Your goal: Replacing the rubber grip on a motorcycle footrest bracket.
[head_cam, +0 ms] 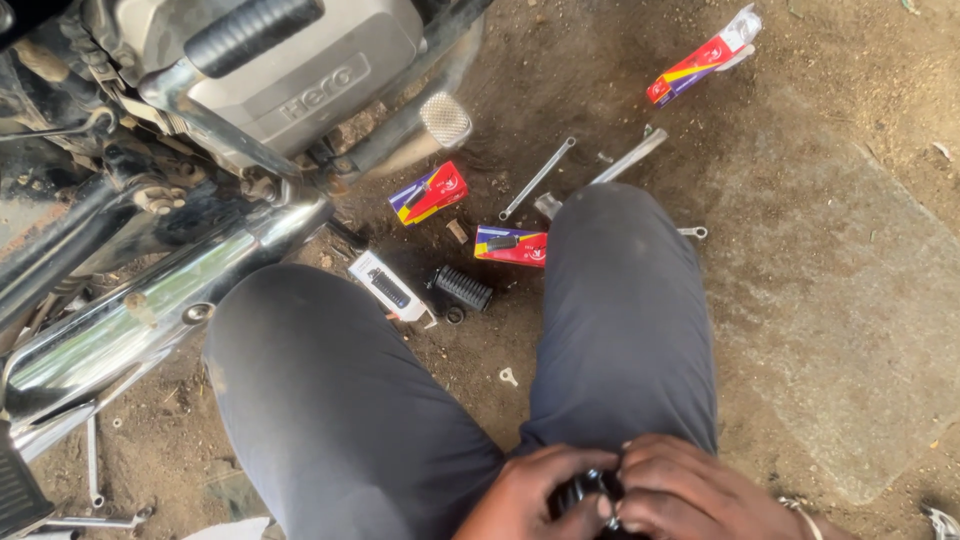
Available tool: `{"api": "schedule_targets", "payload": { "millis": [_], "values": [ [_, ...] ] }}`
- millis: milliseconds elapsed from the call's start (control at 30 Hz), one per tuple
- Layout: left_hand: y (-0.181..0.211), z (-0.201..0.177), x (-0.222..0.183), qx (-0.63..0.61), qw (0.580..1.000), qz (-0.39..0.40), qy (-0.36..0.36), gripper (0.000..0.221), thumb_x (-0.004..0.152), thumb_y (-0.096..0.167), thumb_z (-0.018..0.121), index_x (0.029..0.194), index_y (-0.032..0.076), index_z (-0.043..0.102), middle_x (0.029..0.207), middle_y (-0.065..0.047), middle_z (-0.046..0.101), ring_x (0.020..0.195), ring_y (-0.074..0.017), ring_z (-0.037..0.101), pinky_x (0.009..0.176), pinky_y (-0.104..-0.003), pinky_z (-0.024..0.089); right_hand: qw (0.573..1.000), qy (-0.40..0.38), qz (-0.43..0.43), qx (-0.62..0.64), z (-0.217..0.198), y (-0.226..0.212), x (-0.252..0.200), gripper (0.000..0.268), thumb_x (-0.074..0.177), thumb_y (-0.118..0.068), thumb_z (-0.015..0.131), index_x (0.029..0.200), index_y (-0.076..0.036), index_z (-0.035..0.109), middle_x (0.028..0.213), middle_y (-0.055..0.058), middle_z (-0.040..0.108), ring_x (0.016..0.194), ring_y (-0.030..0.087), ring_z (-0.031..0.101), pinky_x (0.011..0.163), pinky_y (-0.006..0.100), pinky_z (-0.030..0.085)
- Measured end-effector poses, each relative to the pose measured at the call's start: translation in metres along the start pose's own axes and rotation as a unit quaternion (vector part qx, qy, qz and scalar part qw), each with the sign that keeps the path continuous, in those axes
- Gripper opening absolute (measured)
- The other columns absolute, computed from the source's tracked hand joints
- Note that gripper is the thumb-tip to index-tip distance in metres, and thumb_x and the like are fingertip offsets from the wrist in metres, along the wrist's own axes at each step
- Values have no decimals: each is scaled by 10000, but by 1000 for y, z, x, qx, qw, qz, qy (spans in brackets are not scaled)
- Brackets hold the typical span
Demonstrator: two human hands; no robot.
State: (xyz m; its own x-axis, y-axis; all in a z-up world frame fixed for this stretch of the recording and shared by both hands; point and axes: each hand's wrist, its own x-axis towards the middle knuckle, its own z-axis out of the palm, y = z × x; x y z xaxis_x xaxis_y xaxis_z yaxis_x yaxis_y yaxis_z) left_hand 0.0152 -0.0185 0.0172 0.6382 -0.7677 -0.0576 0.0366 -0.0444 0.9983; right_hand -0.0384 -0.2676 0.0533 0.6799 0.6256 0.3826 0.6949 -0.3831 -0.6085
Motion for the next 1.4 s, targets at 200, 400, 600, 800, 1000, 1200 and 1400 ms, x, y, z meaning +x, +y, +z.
{"api": "schedule_targets", "payload": {
  "millis": [200, 400, 600, 800, 1000, 1200, 1400],
  "values": [
    [22, -3, 25, 15, 995, -97, -1, 372, 913, 171, 700, 1245, 4, 698, 1156, -160, 737, 1140, -257, 730, 1023, -339, 537, 993, 4, 44, -112, 6, 3, -9, 207, 913, -132, 769, 1023, -33, 624, 1052, 121, 634, 1050, 294, 681, 973, 463, 581],
    [74, -17, 53, 87, 995, -55, -10, 541, 804, 149, 722, 1311, -11, 618, 1218, -189, 629, 1113, -329, 686, 945, -385, 543, 984, 97, 109, -99, -3, 9, -7, 221, 874, -95, 725, 1037, -29, 592, 989, 99, 640, 983, 238, 676, 849, 391, 571],
    [58, -2, 57, 120, 991, 45, 32, 558, 864, 144, 728, 1375, -26, 583, 1323, -245, 643, 1204, -399, 672, 1016, -409, 533, 939, 90, 332, 25, -12, 8, -13, 124, 882, -109, 740, 972, -77, 660, 905, 47, 688, 845, 188, 645, 707, 321, 566],
    [48, -3, 61, 55, 994, 34, 83, 436, 879, 105, 768, 1279, -24, 651, 1183, -177, 741, 1153, -272, 749, 980, -354, 566, 913, 74, 394, 76, -20, 2, 3, 70, 933, -147, 690, 986, -100, 690, 924, 26, 724, 894, 177, 658, 774, 341, 544],
    [39, -9, 64, -155, 984, -83, 24, 433, 892, 73, 762, 1296, -33, 651, 1060, -63, 715, 975, -86, 656, 892, -258, 543, 938, 140, 315, 38, -14, 1, 0, 216, 868, -98, 757, 1077, -87, 707, 1005, 47, 725, 943, 178, 663, 796, 317, 567],
    [40, -9, 66, -194, 975, -107, -3, 466, 929, 147, 740, 1348, -30, 636, 1078, -67, 730, 960, -100, 663, 867, -249, 554, 964, 146, 220, 42, -25, 12, -1, 252, 830, -34, 818, 1071, -87, 766, 1001, 23, 722, 881, 135, 732, 725, 254, 603],
    [53, -12, 69, -101, 990, -91, -27, 462, 928, 217, 739, 1319, -13, 655, 1148, -102, 766, 1023, -122, 705, 904, -262, 571, 952, 159, 244, 90, -30, 10, 11, 285, 808, -54, 852, 1050, -104, 710, 1046, 28, 711, 949, 168, 696, 789, 284, 617]
  ]
}}
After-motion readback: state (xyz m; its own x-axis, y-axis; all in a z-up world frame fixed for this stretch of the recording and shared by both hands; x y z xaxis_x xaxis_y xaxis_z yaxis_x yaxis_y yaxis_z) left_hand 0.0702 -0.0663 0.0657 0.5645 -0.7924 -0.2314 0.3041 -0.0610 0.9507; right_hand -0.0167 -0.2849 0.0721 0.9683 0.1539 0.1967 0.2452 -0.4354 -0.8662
